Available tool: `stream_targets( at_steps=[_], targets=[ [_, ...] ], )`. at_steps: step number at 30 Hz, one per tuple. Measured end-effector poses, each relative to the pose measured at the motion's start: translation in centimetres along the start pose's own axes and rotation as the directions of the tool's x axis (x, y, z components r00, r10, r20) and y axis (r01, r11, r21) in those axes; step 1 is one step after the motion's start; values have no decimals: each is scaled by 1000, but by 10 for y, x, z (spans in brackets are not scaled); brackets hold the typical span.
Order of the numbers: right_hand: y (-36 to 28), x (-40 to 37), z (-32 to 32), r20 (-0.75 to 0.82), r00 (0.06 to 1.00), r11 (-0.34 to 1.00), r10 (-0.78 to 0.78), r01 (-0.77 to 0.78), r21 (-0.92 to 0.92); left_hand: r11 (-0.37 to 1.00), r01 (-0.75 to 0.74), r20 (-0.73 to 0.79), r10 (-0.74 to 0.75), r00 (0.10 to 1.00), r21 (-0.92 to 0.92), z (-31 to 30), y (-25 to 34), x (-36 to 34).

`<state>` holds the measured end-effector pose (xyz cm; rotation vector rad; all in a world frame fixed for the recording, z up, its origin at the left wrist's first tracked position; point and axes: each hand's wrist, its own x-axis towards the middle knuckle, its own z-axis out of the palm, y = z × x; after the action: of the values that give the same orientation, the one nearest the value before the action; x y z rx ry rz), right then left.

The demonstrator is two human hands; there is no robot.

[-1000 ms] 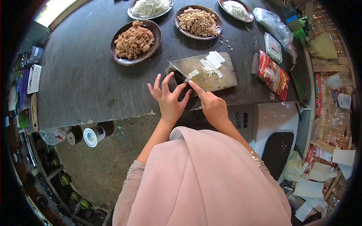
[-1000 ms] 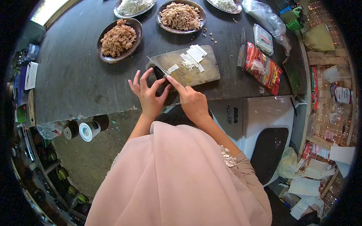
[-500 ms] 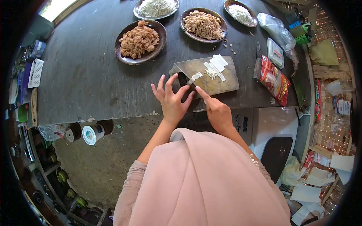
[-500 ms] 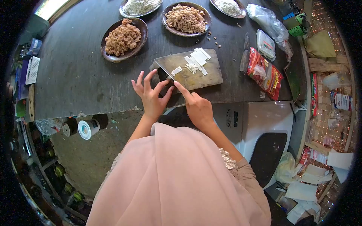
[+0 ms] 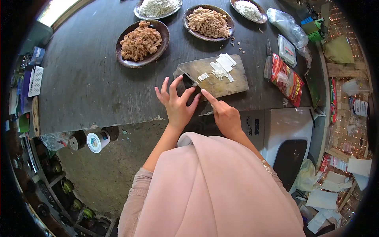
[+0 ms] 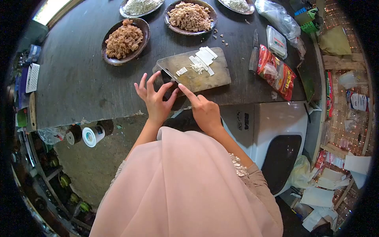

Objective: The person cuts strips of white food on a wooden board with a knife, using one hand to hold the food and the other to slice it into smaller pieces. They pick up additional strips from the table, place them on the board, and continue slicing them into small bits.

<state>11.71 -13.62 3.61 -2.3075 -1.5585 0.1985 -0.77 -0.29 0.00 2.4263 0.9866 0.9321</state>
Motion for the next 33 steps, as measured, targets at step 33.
stream_targets(
  at_steps=[33],
  targets=[
    [-1, -3, 1, -16, 1000, 999, -13, 14, 46, 1000, 2, -40, -1, 999, 21, 1, -1, -2]
  ],
)
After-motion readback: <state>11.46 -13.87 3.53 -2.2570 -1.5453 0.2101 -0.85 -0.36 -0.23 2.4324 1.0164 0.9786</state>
